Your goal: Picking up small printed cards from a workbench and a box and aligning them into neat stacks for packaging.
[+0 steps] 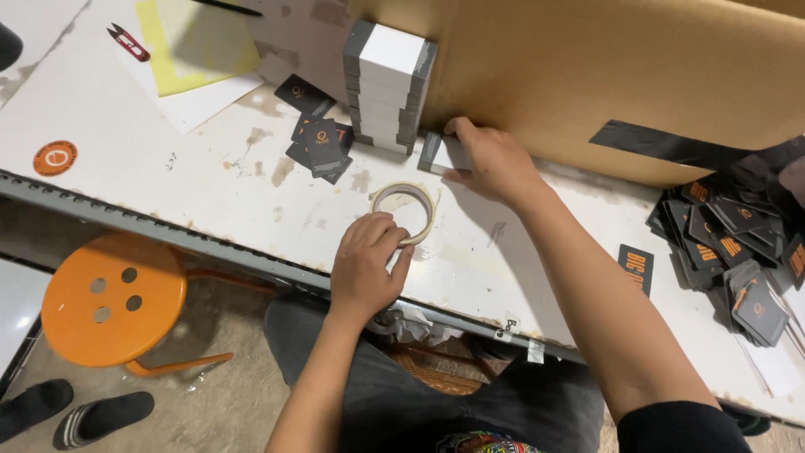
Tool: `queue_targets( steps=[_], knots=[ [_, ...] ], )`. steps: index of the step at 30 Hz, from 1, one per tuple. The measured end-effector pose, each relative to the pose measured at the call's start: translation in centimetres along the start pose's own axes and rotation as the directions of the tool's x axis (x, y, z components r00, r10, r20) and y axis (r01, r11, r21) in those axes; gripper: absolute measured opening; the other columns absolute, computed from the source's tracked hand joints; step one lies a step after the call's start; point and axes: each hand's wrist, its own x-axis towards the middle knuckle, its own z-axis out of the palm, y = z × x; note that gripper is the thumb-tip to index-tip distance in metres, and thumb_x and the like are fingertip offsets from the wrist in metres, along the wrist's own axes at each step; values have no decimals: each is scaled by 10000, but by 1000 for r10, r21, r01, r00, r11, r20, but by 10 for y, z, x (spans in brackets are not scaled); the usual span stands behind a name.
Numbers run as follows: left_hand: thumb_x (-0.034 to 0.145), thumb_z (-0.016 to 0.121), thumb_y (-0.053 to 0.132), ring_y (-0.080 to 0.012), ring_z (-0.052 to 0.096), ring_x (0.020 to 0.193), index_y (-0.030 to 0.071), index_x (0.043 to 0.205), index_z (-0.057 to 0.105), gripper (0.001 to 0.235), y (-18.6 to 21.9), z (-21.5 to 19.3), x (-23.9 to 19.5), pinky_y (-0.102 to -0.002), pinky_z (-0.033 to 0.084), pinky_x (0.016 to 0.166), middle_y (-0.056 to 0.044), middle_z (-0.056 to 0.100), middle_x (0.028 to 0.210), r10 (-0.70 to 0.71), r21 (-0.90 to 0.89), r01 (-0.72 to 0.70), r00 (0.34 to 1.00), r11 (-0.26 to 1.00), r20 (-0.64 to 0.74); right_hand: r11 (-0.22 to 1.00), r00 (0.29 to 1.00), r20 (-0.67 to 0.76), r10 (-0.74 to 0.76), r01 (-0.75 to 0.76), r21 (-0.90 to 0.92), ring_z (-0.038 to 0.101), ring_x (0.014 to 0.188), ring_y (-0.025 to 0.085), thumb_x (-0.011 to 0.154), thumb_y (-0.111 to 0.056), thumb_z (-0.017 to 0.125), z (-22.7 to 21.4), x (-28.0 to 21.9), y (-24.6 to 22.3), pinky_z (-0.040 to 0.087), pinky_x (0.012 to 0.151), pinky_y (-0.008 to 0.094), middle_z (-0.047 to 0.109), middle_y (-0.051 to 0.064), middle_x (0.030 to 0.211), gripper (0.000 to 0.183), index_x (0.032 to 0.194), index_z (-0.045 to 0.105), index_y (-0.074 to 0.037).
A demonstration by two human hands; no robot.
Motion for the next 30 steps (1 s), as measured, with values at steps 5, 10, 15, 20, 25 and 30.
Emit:
queue_targets(
  steps=[5, 10, 15, 20, 25, 30],
  knots=[
    [787, 561, 226, -221, 541, 972, 94, 838, 604, 148, 0, 1, -1, -414, 358, 935, -27, 545, 779, 6, 3, -6, 1000, 1000, -17, 998, 999, -21, -43, 43, -38, 597, 885, 333, 715, -135, 665, -2, -6, -11, 491, 722, 412, 617, 172, 905, 445, 1084, 449, -12],
    [785, 568, 218, -232, 544, 975, 86, 838, 607, 147, -1, 4, -2, -422, 359, 933, -40, 550, 779, 28, 0, -28, 999, 1000, -37, 982, 957, -222, -184, 171, -78, 562, 935, 337, 647, -94, 727, 3, -21, -9, 494, 742, 395, 583, 190, 946, 601, 1165, 441, 15],
    [782, 569, 224, -236, 547, 974, 88, 845, 611, 156, 0, 4, -3, -432, 370, 920, -45, 556, 788, 43, 21, -42, 998, 999, -53, 984, 827, -533, -177, 158, -83, 556, 619, 166, 786, -152, 649, 30, -48, -23, 449, 570, 218, 566, 44, 637, 85, 770, 637, -70],
    [782, 573, 219, -242, 548, 974, 77, 847, 615, 161, 1, 2, -2, -429, 372, 922, -54, 557, 789, 50, 23, -49, 997, 999, -52, 986, 917, -399, -18, 82, 144, 604, 731, 214, 781, -99, 632, 34, -39, -29, 490, 651, 252, 628, 103, 753, 78, 826, 670, -48],
    [788, 567, 233, -237, 549, 977, 83, 845, 614, 168, -2, 5, -3, -424, 375, 925, -50, 558, 789, 48, 35, -46, 997, 998, -64, 981, 906, -424, 6, 76, 176, 616, 755, 213, 781, -57, 622, 31, -31, -33, 494, 673, 244, 642, 106, 781, 93, 856, 676, -44],
    [790, 568, 231, -245, 551, 977, 74, 846, 615, 173, 2, 3, -2, -424, 376, 928, -55, 555, 790, 50, 39, -48, 997, 998, -66, 969, 906, -423, 33, 75, 236, 607, 758, 243, 772, 28, 590, 30, -29, -34, 494, 686, 267, 639, 133, 792, 116, 852, 668, -4]
  ],
)
